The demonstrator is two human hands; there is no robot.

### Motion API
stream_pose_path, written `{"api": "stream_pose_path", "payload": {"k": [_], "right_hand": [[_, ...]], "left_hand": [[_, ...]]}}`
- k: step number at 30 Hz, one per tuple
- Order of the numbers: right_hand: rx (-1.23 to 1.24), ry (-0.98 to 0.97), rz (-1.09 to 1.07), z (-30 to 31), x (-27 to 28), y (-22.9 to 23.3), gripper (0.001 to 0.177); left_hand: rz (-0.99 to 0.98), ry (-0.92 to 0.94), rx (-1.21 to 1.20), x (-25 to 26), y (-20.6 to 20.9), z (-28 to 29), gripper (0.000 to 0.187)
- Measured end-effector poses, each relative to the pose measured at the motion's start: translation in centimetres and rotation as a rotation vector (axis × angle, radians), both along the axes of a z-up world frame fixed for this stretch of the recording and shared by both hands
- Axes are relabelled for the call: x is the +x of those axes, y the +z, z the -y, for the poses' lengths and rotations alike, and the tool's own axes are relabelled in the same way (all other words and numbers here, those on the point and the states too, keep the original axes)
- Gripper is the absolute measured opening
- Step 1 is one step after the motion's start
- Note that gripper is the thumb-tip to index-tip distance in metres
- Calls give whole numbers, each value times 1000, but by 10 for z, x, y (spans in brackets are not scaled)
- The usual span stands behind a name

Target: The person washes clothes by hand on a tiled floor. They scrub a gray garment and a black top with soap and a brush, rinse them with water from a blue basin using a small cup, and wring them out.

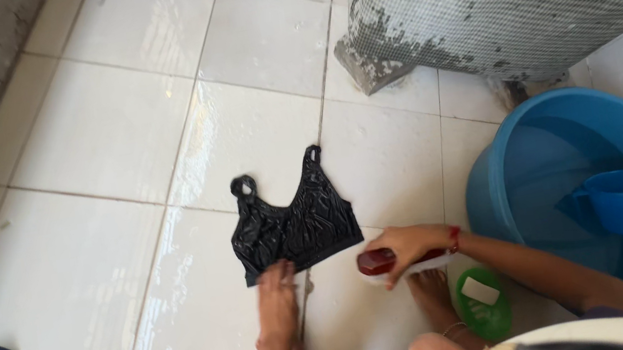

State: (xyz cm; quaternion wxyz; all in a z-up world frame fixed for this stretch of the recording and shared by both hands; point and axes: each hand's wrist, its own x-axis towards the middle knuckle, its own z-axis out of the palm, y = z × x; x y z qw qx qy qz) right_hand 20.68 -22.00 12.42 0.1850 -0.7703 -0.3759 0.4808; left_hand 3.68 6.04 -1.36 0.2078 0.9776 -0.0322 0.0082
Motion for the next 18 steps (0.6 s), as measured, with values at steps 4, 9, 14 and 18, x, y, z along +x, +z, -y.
{"api": "stream_pose_path", "payload": {"k": [4,9,14,18], "right_hand": [[412,-349,508,-37,3,-48,103],[342,-163,863,-60,-15,-89,82],[408,288,959,-48,-12,-112,51],[-102,-127,783,-86,109,-128,52]], "left_hand": [[28,-139,-188,13,-5,58,67],[87,-164,-105,11,19,78,80],[-215,-250,-187,-25,20,70,78],[-248,-216,-256,-31,13,71,79]]}}
